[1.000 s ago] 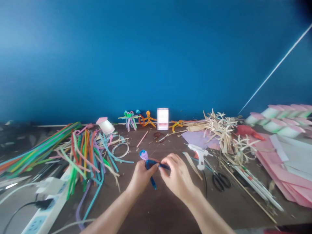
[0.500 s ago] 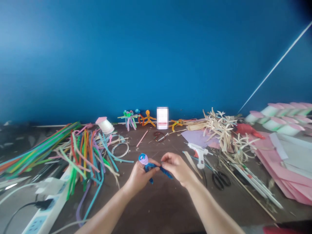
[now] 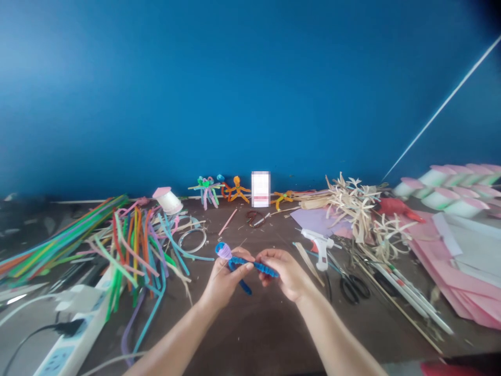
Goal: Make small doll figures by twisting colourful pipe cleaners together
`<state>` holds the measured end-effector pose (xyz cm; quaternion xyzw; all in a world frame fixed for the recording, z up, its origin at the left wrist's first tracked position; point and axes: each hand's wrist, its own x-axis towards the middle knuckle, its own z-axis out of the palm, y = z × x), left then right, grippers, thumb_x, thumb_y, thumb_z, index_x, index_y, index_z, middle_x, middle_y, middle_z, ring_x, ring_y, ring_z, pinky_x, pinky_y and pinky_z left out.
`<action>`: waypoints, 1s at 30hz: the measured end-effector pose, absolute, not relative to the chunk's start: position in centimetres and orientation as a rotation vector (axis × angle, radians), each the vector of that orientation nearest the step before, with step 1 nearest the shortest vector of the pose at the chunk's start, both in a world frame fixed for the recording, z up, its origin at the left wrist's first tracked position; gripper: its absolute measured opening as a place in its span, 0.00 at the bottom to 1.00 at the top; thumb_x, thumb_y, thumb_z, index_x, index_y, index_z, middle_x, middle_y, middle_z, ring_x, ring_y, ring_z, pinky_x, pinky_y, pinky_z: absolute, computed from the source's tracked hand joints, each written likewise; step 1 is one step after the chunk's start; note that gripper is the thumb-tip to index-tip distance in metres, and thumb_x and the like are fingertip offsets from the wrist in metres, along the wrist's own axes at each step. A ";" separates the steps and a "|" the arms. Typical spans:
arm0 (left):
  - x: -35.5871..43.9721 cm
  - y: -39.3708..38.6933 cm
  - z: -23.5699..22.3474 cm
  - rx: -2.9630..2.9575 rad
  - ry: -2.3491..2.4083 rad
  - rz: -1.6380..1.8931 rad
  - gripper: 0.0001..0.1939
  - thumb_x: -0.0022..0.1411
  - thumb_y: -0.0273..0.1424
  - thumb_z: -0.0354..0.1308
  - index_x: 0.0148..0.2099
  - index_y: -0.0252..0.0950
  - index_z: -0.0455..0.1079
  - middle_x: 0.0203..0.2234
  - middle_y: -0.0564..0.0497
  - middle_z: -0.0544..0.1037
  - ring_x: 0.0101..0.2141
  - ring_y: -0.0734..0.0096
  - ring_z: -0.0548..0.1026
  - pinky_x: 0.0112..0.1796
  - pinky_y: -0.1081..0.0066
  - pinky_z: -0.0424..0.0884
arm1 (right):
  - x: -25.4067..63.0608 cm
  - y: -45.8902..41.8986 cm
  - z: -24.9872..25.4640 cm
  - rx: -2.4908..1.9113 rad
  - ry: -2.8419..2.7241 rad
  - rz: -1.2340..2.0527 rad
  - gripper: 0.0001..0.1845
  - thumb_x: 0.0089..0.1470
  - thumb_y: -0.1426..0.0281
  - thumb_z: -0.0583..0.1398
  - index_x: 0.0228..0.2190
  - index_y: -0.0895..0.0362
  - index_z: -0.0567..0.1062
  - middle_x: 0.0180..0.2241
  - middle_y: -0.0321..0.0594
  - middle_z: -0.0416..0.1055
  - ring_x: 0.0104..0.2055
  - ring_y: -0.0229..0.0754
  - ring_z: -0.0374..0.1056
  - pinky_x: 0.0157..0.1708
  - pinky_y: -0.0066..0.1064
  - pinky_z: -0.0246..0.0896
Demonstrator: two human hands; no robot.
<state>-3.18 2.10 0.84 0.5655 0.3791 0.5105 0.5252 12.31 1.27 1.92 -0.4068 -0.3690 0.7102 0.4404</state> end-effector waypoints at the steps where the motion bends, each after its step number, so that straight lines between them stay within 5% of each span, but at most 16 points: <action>1: -3.1 2.1 0.8 1.338 0.914 1.227 0.05 0.49 0.30 0.61 0.30 0.33 0.72 0.26 0.51 0.71 0.31 0.71 0.69 0.34 0.72 0.66 | 12.3 1.3 1.7 -0.983 -0.885 1.805 0.11 0.43 0.64 0.60 0.24 0.61 0.72 0.14 0.34 0.67 0.15 0.32 0.61 0.15 0.22 0.53; 10: -2.9 2.1 0.5 1.245 1.170 1.219 0.07 0.47 0.32 0.62 0.30 0.33 0.73 0.23 0.52 0.75 0.28 0.71 0.71 0.33 0.74 0.65 | 12.2 0.9 -0.3 -0.686 -0.576 2.139 0.09 0.40 0.68 0.63 0.25 0.59 0.70 0.13 0.28 0.61 0.11 0.27 0.53 0.12 0.22 0.42; 17: -2.4 2.5 -0.2 1.057 1.179 1.255 0.10 0.46 0.33 0.63 0.32 0.33 0.72 0.19 0.54 0.74 0.25 0.75 0.70 0.31 0.76 0.65 | 12.5 0.6 -0.4 -0.919 -0.731 1.962 0.13 0.43 0.63 0.60 0.28 0.61 0.70 0.12 0.27 0.59 0.10 0.28 0.51 0.13 0.23 0.42; 21: -2.3 2.9 -0.7 0.943 1.177 1.298 0.12 0.45 0.33 0.63 0.32 0.32 0.72 0.17 0.55 0.72 0.22 0.78 0.67 0.27 0.77 0.62 | 12.5 -0.3 -0.2 -1.282 -1.195 1.300 0.11 0.50 0.65 0.55 0.31 0.60 0.70 0.16 0.32 0.61 0.15 0.32 0.55 0.16 0.26 0.49; 25: -2.1 3.0 -1.0 0.883 1.143 1.263 0.13 0.44 0.33 0.64 0.31 0.30 0.72 0.15 0.56 0.69 0.20 0.79 0.64 0.24 0.77 0.60 | 12.3 -1.0 0.8 -1.329 -1.708 0.283 0.12 0.51 0.72 0.54 0.40 0.56 0.70 0.32 0.42 0.65 0.35 0.42 0.62 0.36 0.34 0.58; 30: -1.6 2.6 -0.9 0.828 1.119 1.223 0.14 0.42 0.33 0.65 0.30 0.29 0.72 0.15 0.55 0.70 0.19 0.79 0.64 0.23 0.77 0.59 | 11.9 -0.6 1.8 -1.395 -2.043 -0.062 0.12 0.50 0.76 0.55 0.38 0.54 0.71 0.35 0.43 0.62 0.37 0.44 0.59 0.37 0.36 0.57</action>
